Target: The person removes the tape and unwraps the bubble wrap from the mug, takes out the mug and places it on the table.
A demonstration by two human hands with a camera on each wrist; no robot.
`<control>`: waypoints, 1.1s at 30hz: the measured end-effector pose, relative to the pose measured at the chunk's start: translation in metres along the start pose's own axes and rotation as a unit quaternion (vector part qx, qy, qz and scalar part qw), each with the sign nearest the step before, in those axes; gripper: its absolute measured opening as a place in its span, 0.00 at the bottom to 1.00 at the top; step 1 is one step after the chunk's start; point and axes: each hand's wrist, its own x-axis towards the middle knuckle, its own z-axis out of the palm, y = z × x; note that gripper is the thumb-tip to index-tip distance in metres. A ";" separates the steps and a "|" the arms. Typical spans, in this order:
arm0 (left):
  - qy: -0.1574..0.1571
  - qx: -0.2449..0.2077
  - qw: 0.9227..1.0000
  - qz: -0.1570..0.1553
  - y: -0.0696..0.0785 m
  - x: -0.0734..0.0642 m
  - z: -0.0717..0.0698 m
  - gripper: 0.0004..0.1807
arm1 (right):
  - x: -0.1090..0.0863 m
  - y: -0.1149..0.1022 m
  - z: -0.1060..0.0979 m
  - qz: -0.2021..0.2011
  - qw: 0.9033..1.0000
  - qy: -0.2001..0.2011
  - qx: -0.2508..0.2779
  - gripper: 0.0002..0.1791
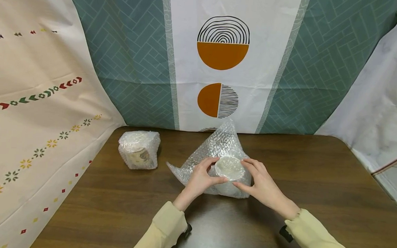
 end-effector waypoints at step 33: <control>0.026 -0.038 0.999 0.014 0.003 0.001 0.003 0.34 | -0.007 0.013 -0.011 0.049 0.995 0.011 0.085 0.28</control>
